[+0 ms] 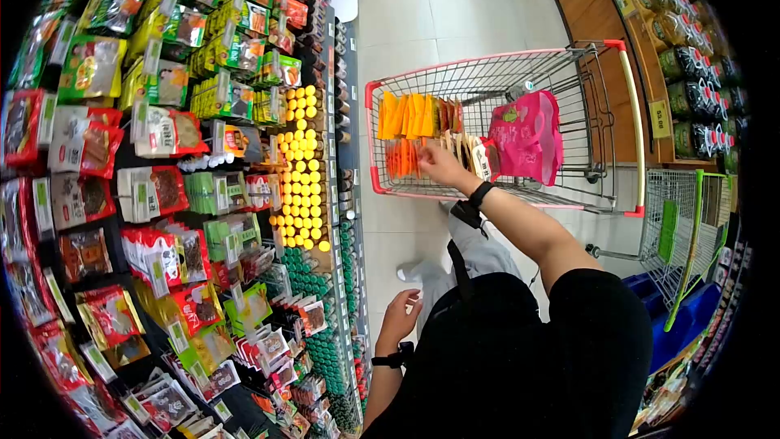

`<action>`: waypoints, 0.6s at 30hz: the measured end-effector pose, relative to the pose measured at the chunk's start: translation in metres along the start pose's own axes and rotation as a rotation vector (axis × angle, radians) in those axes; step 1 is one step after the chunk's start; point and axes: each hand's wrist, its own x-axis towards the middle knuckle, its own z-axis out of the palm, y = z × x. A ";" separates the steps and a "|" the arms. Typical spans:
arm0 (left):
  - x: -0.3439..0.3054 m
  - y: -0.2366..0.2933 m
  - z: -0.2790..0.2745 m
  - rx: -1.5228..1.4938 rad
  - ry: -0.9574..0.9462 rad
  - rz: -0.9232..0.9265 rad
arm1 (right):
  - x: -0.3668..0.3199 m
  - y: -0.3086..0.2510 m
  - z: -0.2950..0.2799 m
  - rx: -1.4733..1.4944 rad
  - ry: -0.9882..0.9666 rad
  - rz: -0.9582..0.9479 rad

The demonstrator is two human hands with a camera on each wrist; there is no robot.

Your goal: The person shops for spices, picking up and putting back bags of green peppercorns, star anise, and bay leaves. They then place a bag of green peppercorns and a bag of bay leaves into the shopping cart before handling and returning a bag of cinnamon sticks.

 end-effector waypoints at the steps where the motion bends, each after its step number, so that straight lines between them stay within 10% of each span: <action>1: 0.005 0.006 0.000 -0.012 -0.028 -0.024 | 0.008 0.014 -0.011 -0.031 0.063 0.062; 18: -0.018 -0.014 0.012 -0.118 0.157 -0.366 | 0.122 0.146 -0.028 -0.483 -0.170 0.576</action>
